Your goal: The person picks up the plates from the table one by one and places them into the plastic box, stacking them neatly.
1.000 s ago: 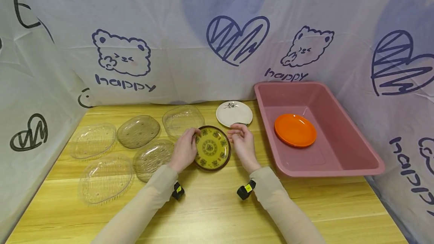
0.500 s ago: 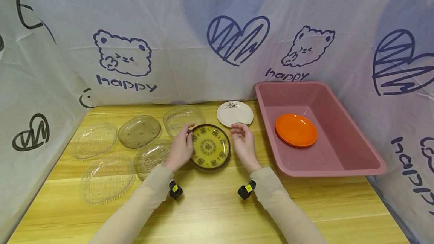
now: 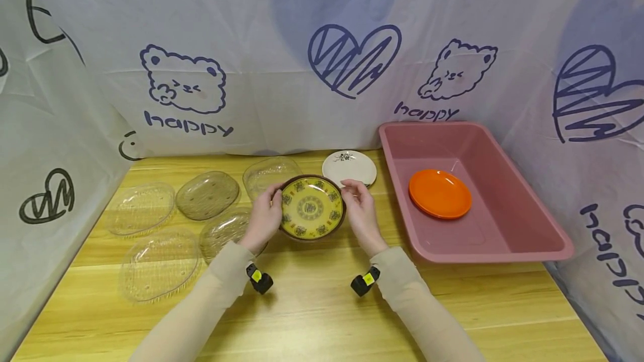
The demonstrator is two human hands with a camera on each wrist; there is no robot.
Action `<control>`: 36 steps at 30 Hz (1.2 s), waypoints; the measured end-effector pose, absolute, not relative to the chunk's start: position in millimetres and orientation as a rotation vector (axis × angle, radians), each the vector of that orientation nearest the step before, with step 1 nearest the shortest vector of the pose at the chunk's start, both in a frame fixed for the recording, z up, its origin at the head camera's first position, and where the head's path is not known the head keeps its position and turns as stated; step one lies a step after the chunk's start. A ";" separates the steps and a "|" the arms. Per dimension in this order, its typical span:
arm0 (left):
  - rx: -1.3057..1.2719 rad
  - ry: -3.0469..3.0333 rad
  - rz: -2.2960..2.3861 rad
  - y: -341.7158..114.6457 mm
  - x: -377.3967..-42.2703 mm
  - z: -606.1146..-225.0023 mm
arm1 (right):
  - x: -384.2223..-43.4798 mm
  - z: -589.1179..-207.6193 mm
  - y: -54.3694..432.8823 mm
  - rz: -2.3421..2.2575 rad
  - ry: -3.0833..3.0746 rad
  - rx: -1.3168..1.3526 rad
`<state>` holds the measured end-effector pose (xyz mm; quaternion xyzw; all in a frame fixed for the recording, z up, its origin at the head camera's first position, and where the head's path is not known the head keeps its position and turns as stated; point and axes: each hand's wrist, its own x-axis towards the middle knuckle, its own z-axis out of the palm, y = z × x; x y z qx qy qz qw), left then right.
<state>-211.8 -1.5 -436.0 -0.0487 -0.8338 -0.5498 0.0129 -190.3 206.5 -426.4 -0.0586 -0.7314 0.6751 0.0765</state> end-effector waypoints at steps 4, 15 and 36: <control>-0.100 -2.573 -1.791 -1.3 -211.4 -433.1 | -189.8 -422.8 205.0 2.151 -2.131 -0.219; -0.038 -2.519 -1.959 -0.1 -207.4 -423.0 | -188.2 -415.2 202.5 2.499 -2.002 -0.308; 0.009 -2.401 -2.150 9.6 -203.9 -416.9 | -190.7 -414.0 200.9 2.636 -1.891 -0.393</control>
